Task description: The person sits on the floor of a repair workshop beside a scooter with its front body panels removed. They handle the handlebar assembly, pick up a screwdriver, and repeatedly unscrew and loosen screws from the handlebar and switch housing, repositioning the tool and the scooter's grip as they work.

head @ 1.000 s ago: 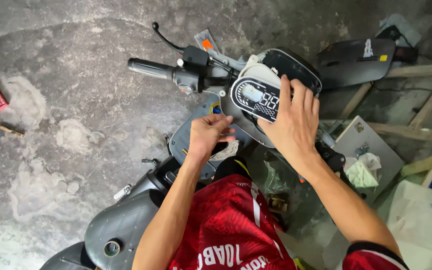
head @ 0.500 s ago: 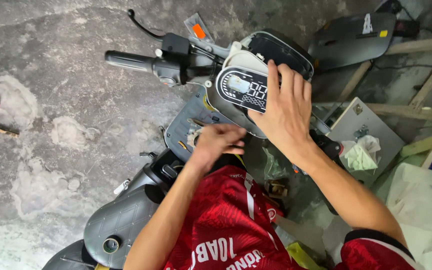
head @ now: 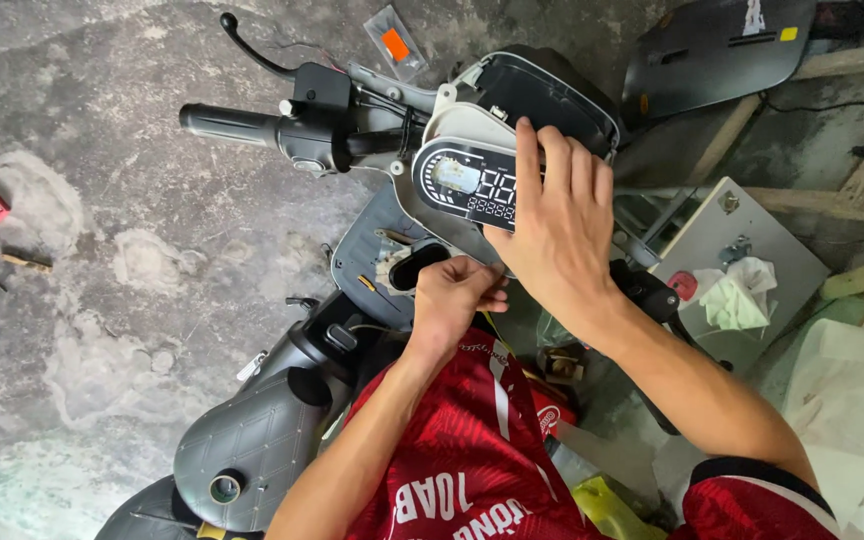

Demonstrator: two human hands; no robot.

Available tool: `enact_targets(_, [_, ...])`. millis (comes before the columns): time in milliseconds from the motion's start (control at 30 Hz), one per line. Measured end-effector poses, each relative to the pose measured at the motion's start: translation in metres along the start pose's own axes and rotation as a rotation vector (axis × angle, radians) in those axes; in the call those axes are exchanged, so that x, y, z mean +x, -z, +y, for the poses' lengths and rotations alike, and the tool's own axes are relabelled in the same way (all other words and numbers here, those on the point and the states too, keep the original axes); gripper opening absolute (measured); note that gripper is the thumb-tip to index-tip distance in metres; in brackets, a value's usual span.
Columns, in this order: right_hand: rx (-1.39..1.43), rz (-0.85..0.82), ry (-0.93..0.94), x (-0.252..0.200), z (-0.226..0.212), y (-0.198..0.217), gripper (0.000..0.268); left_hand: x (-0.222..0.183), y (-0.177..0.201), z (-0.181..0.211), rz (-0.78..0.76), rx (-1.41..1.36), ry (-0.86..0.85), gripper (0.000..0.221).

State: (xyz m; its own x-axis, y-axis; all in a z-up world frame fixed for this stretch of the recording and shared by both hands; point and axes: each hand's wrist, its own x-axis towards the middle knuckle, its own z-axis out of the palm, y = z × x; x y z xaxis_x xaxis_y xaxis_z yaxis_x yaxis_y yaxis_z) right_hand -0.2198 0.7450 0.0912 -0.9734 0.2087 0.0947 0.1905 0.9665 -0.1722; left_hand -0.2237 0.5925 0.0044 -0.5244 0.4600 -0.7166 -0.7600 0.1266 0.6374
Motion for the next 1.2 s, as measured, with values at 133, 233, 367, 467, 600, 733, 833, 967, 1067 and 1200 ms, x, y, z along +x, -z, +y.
enact_targets(133, [-0.02, 0.002, 0.01, -0.001, -0.004, 0.004, 0.098, 0.002, 0.001, -0.007, -0.008, 0.013, -0.037, 0.026])
enact_targets(233, [-0.04, -0.013, 0.012, 0.0, -0.012, 0.009, 0.099, 0.007, 0.007, -0.016, -0.01, 0.05, -0.068, 0.028])
enact_targets(367, [-0.035, -0.087, -0.01, -0.006, -0.022, 0.005, 0.099, 0.012, 0.025, -0.035, -0.112, 0.096, -0.07, 0.024])
enact_targets(467, [-0.038, -0.107, -0.024, -0.01, -0.026, -0.002, 0.098, 0.01, 0.037, -0.044, -0.142, 0.139, -0.053, 0.026])
enact_targets(600, [-0.05, -0.09, -0.048, -0.014, -0.029, -0.005, 0.101, 0.005, 0.049, -0.052, -0.132, 0.152, -0.023, 0.03])
enact_targets(733, [-0.049, -0.098, -0.08, -0.02, -0.031, -0.006, 0.101, 0.0, 0.062, -0.057, -0.132, 0.133, -0.024, 0.031])
enact_targets(833, [-0.042, -0.098, -0.127, -0.03, -0.038, -0.001, 0.1, -0.006, 0.071, -0.062, -0.138, 0.129, -0.017, 0.032])
enact_targets(967, [-0.008, -0.016, -0.094, -0.057, -0.053, -0.003, 0.09, -0.012, 0.083, -0.068, -0.172, 0.127, 0.027, 0.034])
enact_targets(1067, [0.144, -0.01, -0.08, -0.091, -0.068, 0.002, 0.078, -0.026, 0.092, -0.072, -0.157, 0.133, 0.056, 0.032])
enact_targets(1200, [0.358, 0.019, -0.138, -0.12, -0.069, 0.012, 0.054, -0.029, 0.09, -0.026, -0.022, 0.264, -0.171, 0.025])
